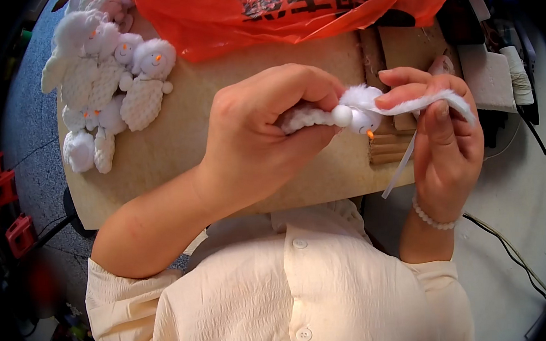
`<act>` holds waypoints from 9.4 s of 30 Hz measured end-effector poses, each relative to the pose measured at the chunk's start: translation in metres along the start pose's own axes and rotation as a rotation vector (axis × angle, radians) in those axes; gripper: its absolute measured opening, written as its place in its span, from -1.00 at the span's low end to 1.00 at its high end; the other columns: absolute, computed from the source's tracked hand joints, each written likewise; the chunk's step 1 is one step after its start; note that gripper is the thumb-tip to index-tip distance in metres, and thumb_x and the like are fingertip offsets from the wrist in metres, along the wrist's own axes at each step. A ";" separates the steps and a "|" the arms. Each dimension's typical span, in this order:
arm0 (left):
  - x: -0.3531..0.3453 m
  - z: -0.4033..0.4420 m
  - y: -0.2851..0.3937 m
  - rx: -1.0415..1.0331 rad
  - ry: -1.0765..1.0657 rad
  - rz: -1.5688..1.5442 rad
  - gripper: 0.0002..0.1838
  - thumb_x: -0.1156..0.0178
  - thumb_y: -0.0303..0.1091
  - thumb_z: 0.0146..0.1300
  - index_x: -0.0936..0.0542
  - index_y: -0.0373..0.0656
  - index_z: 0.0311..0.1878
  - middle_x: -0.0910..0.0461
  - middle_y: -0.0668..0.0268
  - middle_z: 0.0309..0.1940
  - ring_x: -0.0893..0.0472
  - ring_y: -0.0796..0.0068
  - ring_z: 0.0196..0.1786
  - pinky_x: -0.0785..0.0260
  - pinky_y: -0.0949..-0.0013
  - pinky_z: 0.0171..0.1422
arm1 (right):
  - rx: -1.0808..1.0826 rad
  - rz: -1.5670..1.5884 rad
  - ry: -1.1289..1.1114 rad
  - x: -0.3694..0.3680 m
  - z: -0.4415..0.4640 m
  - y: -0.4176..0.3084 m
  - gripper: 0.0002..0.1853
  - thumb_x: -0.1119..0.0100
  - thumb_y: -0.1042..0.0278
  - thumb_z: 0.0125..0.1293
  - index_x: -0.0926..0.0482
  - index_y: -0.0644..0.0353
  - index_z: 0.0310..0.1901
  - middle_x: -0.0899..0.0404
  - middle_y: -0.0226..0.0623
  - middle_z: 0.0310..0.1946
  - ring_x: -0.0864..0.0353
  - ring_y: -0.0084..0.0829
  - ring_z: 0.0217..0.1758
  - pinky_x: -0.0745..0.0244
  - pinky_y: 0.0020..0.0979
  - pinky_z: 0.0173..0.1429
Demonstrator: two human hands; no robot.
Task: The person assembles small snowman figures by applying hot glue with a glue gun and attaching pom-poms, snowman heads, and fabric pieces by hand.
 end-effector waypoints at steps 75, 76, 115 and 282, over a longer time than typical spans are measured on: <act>0.000 -0.005 -0.022 0.645 0.009 -0.778 -0.69 -0.33 -0.54 0.16 -0.49 -0.17 -0.05 -0.62 0.35 -0.24 -0.62 0.59 -0.18 -0.49 0.47 -0.09 | 0.429 -0.674 -0.008 -0.025 -0.016 -0.003 -0.73 -0.28 0.41 0.13 -0.68 0.29 -0.11 -0.63 -0.09 0.00 -0.51 -0.10 0.08 -0.37 -0.23 0.14; 0.000 -0.004 -0.021 0.622 0.019 -0.759 -0.66 -0.33 -0.54 0.16 -0.47 -0.17 -0.01 -0.62 0.34 -0.23 -0.63 0.58 -0.17 -0.51 0.48 -0.09 | 0.413 -0.675 -0.036 -0.024 -0.015 -0.003 -0.74 -0.27 0.41 0.18 -0.66 0.32 -0.11 -0.62 -0.06 0.01 -0.50 -0.04 0.12 -0.37 -0.18 0.19; 0.000 -0.005 -0.017 0.662 0.043 -0.688 -0.71 -0.32 -0.53 0.17 -0.50 -0.21 -0.05 -0.64 0.32 -0.27 -0.64 0.61 -0.25 -0.51 0.52 -0.18 | 0.443 -0.804 -0.032 -0.027 -0.015 -0.009 -0.78 -0.18 0.42 0.28 -0.64 0.32 -0.09 -0.65 -0.04 -0.05 -0.57 -0.06 0.10 -0.30 -0.15 0.25; -0.007 -0.002 0.003 -0.122 -0.110 0.196 -0.92 -0.18 -0.63 0.18 -0.54 -0.31 -0.26 -0.54 0.20 -0.31 -0.54 0.36 -0.30 -0.38 0.41 -0.24 | -0.112 -0.394 -0.021 -0.013 -0.034 0.007 -0.42 -0.41 0.39 0.08 -0.47 0.30 0.16 -0.57 -0.20 -0.05 -0.55 -0.44 -0.09 -0.49 -0.49 -0.09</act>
Point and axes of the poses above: each hand's wrist, its own z-axis towards the middle knuckle, its own x-axis out of the back of the hand, y = z × x, the point moved 5 cm from there along z, towards the middle knuckle
